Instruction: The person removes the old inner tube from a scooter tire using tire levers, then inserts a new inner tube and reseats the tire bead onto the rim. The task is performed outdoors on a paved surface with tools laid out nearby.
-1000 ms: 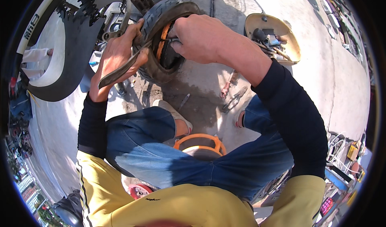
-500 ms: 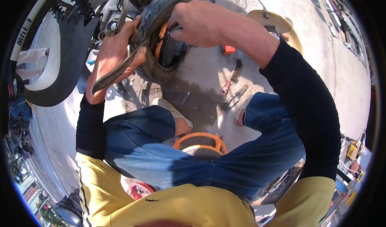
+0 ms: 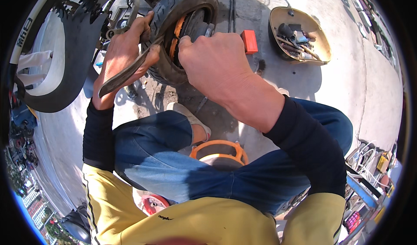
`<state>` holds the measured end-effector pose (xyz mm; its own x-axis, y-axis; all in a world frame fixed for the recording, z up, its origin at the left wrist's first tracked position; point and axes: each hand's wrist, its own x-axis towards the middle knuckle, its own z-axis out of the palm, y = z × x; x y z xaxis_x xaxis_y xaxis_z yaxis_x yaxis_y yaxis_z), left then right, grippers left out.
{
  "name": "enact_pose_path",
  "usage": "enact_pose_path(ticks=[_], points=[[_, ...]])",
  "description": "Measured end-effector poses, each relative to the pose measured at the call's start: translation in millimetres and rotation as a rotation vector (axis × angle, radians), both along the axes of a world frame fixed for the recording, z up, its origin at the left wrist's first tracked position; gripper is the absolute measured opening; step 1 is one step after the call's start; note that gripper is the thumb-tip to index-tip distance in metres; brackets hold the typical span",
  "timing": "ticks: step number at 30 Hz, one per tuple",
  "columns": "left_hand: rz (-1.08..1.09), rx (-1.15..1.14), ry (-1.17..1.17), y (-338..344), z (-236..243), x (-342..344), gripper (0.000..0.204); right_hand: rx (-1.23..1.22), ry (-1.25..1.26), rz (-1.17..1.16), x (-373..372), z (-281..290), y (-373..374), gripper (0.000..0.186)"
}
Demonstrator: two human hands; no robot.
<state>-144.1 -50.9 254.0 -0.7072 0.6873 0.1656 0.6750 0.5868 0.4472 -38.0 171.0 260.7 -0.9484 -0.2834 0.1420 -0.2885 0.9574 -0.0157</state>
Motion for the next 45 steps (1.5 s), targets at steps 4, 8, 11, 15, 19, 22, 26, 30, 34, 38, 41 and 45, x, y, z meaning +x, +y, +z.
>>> enact_pose_path(ticks=[4, 8, 11, 15, 19, 22, 26, 30, 34, 38, 41, 45], points=[[-0.005, 0.004, 0.003, 0, 2, -1, 0.071, 0.023, 0.175, 0.127, 7, -6, -22, 0.029], [0.003, -0.005, -0.017, 5, 9, 1, 0.073, -0.167, 0.239, 0.329, 5, -39, -14, 0.020], [-0.025, 0.023, 0.009, 3, 8, 0, 0.073, -0.143, 0.272, 0.403, 2, -63, -20, 0.018], [-0.027, 0.054, 0.010, 3, 6, 1, 0.067, -0.219, 0.275, 0.501, -14, -67, -27, 0.013], [-0.078, 0.043, 0.067, 2, 8, 0, 0.064, -0.353, 0.189, 0.383, -16, -81, -34, 0.013], [-0.068, 0.044, 0.028, -1, 12, 1, 0.069, -0.557, 0.243, 0.289, -21, -77, -44, 0.014], [-0.075, 0.051, 0.013, -2, 12, 3, 0.069, -0.658, 0.255, 0.168, -11, -79, -52, 0.015], [-0.102, 0.062, 0.056, -1, 8, 0, 0.071, -0.660, 0.284, 0.083, -8, -84, -64, 0.019], [-0.110, 0.049, 0.076, -3, 6, 0, 0.069, -0.742, 0.296, 0.131, -8, -87, -52, 0.018], [-0.106, 0.048, 0.103, 1, 6, -1, 0.068, -0.974, 0.311, 0.133, -14, -89, -35, 0.015], [-0.101, 0.048, 0.083, 5, 6, 0, 0.068, -0.986, 0.270, 0.176, -17, -83, -22, 0.015], [-0.056, 0.027, 0.032, 3, 9, 2, 0.070, -0.602, 0.227, 0.322, -5, -105, -32, 0.014]])
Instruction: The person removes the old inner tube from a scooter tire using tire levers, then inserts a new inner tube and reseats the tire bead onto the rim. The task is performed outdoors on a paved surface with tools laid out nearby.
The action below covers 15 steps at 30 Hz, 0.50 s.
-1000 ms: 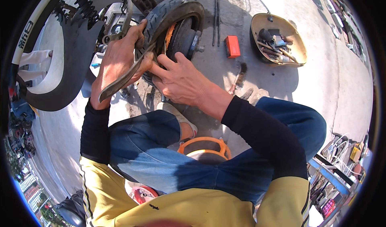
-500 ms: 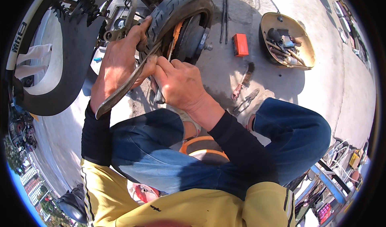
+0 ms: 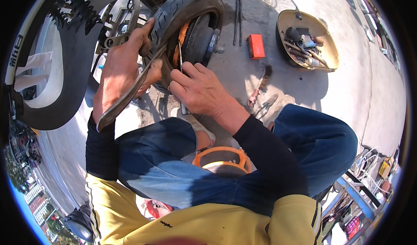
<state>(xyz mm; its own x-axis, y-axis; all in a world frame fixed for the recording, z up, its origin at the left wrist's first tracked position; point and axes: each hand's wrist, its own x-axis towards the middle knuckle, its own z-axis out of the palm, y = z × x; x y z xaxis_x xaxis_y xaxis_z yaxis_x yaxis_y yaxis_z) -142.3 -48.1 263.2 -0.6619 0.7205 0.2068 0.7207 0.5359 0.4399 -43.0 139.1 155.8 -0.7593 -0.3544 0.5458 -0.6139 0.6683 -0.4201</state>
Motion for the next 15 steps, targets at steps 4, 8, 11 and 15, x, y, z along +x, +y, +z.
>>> enact_pose_path(ticks=[4, 8, 11, 15], points=[[-0.018, 0.001, 0.020, 1, -1, -1, 0.076, 0.114, 0.080, -0.120, 5, -17, -18, 0.014], [0.009, -0.016, -0.024, -1, 1, 2, 0.079, 0.079, 0.059, -0.182, 0, -11, -29, 0.011], [0.017, -0.022, -0.016, -1, 3, 3, 0.078, -0.013, 0.064, -0.163, -15, 0, -19, 0.013], [0.020, -0.013, -0.037, 0, -1, 1, 0.079, -0.058, -0.128, -0.025, -17, 21, 12, 0.016]])
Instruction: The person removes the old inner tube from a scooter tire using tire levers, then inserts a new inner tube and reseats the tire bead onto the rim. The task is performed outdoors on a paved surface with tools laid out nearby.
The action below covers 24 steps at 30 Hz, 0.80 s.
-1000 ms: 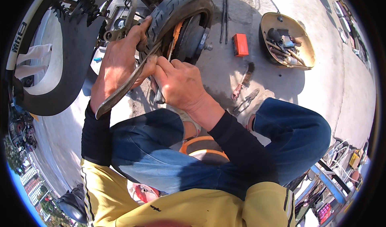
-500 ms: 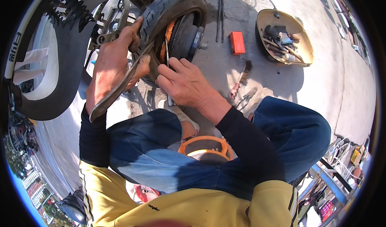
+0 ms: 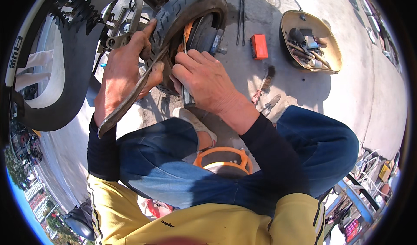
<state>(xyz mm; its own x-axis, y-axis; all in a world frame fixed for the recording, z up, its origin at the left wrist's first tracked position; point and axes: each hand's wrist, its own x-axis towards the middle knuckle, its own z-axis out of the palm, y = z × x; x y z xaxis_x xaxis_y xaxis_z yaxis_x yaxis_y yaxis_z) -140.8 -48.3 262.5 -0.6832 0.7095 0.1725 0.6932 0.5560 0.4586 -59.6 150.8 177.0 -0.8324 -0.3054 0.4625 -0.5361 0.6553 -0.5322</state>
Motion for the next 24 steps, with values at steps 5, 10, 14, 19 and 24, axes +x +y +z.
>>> enact_pose_path(ticks=[5, 10, 14, 19, 24], points=[[-0.030, 0.006, 0.059, 0, 1, -1, 0.078, -0.153, -0.047, 0.044, -4, 6, 18, 0.014], [-0.010, -0.012, 0.013, 0, 1, 0, 0.079, -0.232, -0.098, 0.095, -17, 14, 43, 0.009], [0.009, -0.040, -0.027, 2, 7, 1, 0.081, -0.363, -0.154, 0.148, -28, 14, 56, 0.015], [0.029, -0.035, -0.027, 4, 7, 3, 0.082, -0.509, -0.330, 0.091, -48, 33, 68, 0.024], [0.029, -0.042, -0.041, 7, 6, 3, 0.083, -0.592, -0.397, -0.024, -49, 37, 61, 0.025]])
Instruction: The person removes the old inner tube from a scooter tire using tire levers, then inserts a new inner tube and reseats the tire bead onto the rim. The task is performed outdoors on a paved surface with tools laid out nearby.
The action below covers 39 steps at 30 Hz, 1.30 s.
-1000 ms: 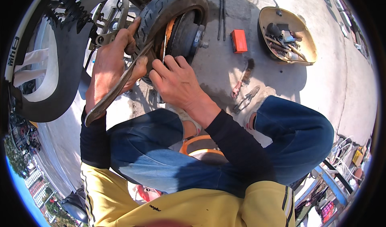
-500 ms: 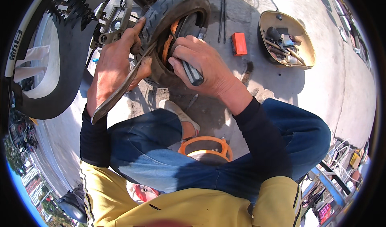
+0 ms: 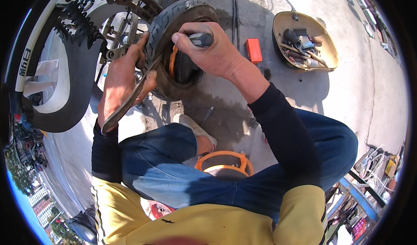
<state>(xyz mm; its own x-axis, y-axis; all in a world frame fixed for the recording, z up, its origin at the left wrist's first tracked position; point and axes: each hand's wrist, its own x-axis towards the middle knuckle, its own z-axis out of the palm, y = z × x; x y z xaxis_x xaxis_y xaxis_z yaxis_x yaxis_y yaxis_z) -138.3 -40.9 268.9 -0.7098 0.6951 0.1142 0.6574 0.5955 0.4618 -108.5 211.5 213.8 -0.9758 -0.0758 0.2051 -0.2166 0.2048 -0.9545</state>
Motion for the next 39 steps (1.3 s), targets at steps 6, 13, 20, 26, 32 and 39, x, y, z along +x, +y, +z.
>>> enact_pose_path(ticks=[6, 13, 20, 26, 32, 39], points=[[0.007, 0.009, 0.009, 1, 2, 0, 0.077, -0.189, 0.153, -0.164, 31, 3, -8, 0.019], [-0.031, 0.006, 0.057, 3, 3, 0, 0.061, 0.126, 0.346, -0.010, 48, -21, -35, 0.009], [-0.050, -0.003, 0.064, -4, 4, 1, 0.060, 0.564, 0.494, 0.114, 50, -28, -43, 0.018], [-0.064, 0.026, 0.075, -4, 3, 0, 0.055, 0.698, 0.615, 0.039, 64, -58, -56, 0.022], [-0.042, 0.042, 0.004, -8, -1, 3, 0.057, 0.392, 0.455, -0.006, 39, -23, -37, 0.014], [-0.031, 0.042, 0.006, -7, 1, 2, 0.052, 0.044, 0.084, 0.064, 16, -11, -10, 0.020]])
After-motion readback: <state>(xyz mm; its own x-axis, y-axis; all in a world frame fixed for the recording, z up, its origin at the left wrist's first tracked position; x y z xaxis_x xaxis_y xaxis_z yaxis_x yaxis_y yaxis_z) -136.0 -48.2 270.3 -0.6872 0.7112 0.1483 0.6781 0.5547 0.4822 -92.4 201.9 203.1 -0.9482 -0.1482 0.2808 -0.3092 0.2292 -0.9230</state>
